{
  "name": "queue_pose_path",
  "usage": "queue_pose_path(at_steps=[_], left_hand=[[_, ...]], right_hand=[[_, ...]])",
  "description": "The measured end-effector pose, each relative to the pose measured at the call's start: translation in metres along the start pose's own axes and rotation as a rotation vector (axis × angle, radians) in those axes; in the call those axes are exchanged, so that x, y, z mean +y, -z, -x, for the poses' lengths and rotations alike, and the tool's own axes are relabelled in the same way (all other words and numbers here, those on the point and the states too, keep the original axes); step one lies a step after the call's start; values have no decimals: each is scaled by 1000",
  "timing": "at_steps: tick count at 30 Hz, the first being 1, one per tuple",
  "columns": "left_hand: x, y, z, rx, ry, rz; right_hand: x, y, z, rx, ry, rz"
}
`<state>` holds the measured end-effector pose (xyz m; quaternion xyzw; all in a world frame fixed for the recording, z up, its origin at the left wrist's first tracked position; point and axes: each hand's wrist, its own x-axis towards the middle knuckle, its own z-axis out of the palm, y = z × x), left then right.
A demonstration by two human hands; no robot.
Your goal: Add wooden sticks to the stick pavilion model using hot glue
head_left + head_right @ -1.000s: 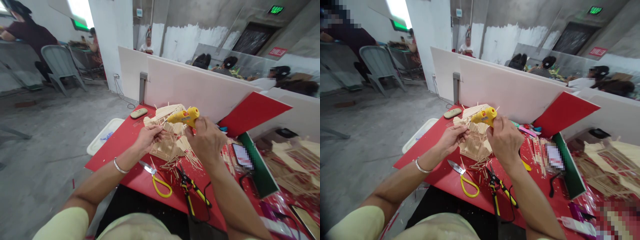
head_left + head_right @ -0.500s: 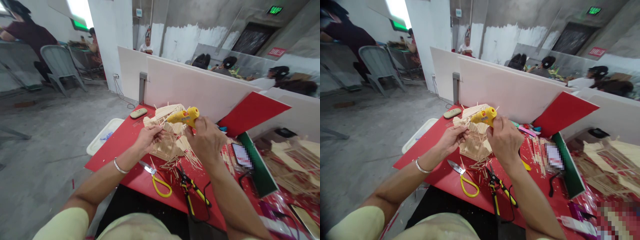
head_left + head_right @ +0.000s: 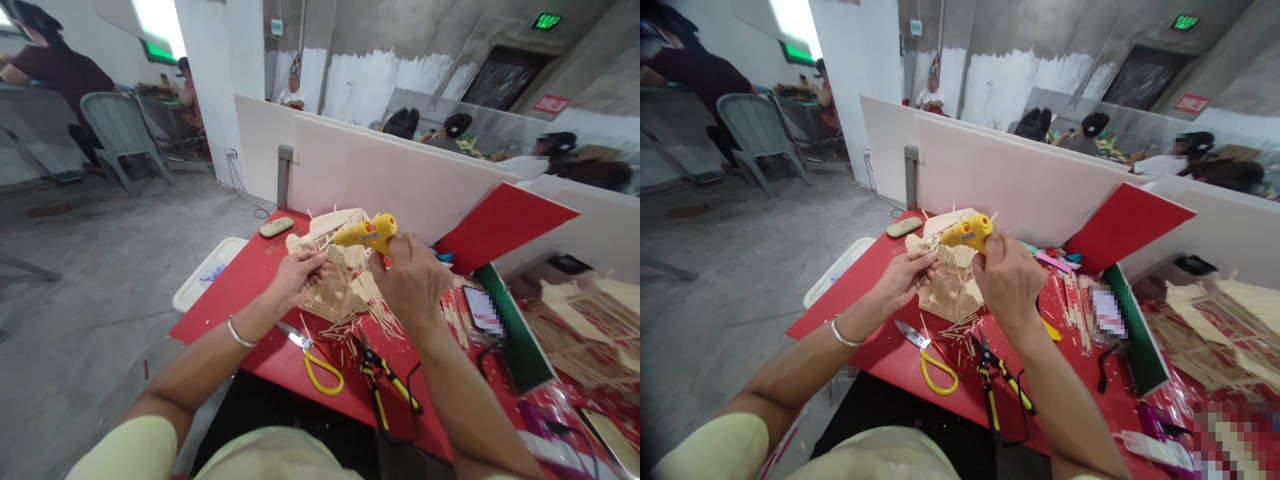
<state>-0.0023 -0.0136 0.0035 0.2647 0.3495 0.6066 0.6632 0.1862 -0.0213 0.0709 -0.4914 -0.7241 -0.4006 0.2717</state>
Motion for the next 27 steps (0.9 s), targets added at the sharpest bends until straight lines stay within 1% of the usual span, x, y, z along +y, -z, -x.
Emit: queue_pose_path(at_steps=[14, 21, 27], left_hand=[[-1, -1, 1, 11, -5, -14], [-6, 2, -3, 8, -76, -53], [-6, 1, -3, 6, -87, -61]], right_hand=[[0, 1, 1, -25, -15, -13], [2, 1, 1, -5, -16, -16], [0, 2, -1, 6, -15, -3]])
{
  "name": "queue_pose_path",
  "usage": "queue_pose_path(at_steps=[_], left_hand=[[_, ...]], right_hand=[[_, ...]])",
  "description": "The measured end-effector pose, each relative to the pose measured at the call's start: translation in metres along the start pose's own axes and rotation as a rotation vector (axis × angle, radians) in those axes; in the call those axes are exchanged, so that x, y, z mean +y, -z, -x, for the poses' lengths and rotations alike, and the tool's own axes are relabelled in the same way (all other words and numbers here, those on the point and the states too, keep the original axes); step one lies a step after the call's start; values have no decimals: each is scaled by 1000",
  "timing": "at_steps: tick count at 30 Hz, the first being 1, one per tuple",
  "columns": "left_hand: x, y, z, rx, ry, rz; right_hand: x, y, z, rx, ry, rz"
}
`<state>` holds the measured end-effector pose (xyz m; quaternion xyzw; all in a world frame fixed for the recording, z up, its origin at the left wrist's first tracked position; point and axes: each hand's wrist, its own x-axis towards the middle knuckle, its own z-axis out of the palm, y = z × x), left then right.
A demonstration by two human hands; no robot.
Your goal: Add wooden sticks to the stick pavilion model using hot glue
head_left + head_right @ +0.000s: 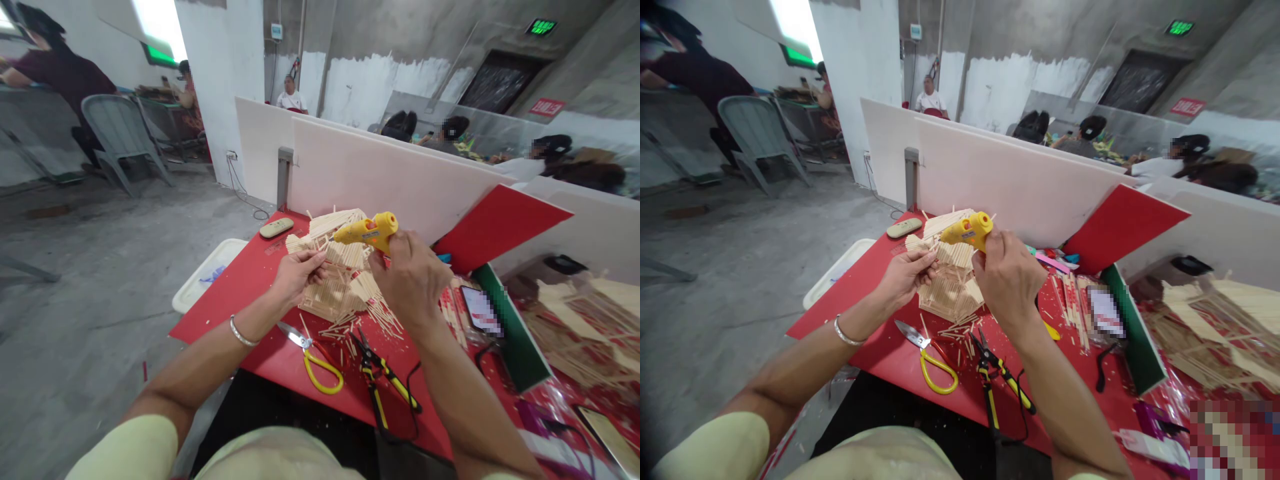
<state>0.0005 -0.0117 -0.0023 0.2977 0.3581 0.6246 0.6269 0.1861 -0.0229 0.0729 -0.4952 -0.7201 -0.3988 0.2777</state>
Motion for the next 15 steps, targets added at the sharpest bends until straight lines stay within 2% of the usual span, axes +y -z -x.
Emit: queue_pose_path(at_steps=[15], left_hand=[[-3, 1, -3, -19, -18, -3]], right_hand=[[0, -1, 0, -24, 26, -4]])
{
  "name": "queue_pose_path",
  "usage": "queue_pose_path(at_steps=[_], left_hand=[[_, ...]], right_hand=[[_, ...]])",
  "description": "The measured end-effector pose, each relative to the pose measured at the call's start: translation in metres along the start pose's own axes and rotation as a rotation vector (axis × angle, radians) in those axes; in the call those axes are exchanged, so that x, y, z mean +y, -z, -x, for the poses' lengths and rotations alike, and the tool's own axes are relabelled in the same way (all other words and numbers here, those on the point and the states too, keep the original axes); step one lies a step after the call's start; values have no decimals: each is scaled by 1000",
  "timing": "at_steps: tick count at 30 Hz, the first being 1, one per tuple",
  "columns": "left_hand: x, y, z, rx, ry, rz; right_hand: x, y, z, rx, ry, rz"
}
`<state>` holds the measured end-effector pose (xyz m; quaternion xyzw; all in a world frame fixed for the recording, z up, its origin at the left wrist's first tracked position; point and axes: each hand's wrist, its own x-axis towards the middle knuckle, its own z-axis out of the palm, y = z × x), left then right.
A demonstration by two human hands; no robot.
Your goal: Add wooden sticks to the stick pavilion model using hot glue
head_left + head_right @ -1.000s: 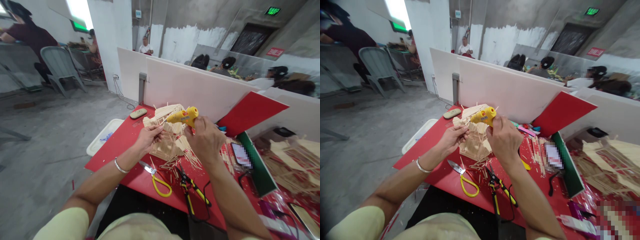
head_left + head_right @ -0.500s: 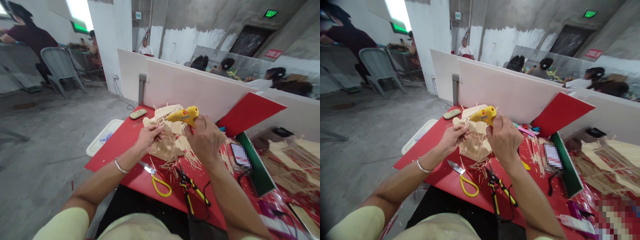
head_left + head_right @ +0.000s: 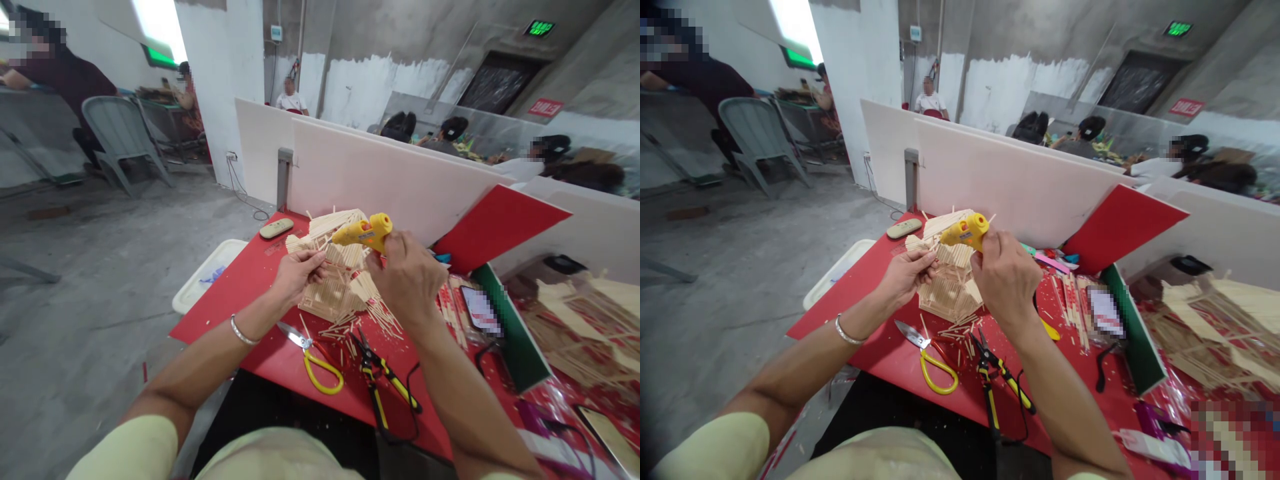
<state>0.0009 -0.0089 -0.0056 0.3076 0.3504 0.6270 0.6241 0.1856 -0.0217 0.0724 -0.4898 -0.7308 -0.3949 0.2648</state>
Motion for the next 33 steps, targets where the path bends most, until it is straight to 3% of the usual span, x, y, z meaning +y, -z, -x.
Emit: queue_pose_path(at_steps=[22, 33], left_hand=[[8, 0, 5, -25, 66, 38], [5, 1, 4, -21, 30, 32]], right_hand=[[0, -1, 2, -17, -20, -23], [0, 0, 2, -6, -7, 13]])
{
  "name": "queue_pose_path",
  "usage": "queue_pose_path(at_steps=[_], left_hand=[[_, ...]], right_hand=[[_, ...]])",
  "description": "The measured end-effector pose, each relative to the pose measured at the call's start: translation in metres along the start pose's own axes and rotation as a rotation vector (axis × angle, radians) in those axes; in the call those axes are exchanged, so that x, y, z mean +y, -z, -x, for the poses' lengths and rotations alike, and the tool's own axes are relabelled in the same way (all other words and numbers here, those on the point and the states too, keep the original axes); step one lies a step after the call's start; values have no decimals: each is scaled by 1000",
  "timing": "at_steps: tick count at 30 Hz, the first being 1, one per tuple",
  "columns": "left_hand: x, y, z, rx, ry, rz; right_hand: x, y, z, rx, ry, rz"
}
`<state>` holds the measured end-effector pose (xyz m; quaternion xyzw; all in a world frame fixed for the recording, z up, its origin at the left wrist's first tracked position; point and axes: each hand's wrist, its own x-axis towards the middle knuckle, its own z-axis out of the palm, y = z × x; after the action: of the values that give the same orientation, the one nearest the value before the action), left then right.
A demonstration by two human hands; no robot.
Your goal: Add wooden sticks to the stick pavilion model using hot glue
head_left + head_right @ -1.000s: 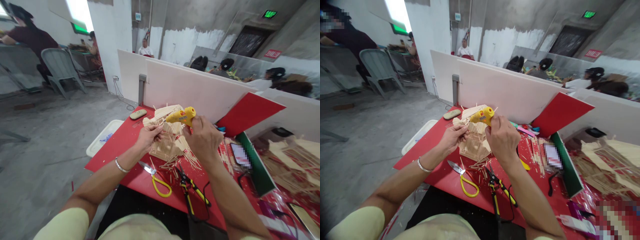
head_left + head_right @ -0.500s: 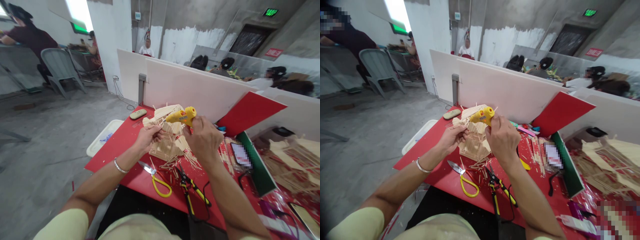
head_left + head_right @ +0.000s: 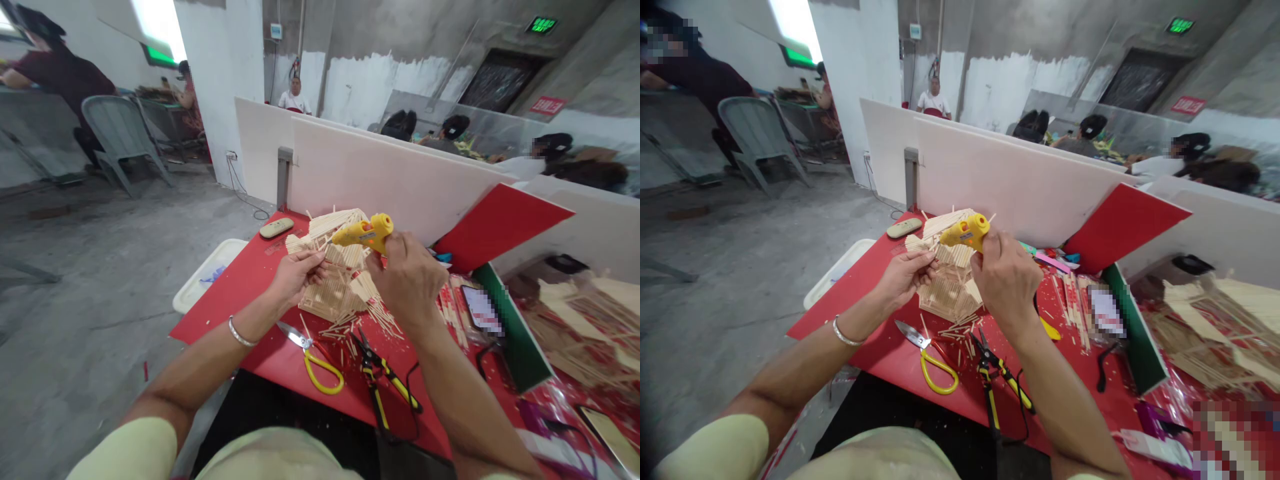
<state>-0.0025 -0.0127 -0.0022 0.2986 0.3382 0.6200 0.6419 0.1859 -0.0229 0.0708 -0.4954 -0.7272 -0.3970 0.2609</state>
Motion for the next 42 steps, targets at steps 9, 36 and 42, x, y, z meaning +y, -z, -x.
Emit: queue_pose_path(at_steps=[9, 36, 42], left_hand=[[0, 0, 1, 3, -1, -2], [-87, -6, 103, -67, 52, -299], [-157, -29, 103, -166, 236, -452]], right_hand=[[0, 0, 1, -23, -4, -14], [110, 53, 208, -485, -734, -388], [133, 29, 314, -650, -851, -298]])
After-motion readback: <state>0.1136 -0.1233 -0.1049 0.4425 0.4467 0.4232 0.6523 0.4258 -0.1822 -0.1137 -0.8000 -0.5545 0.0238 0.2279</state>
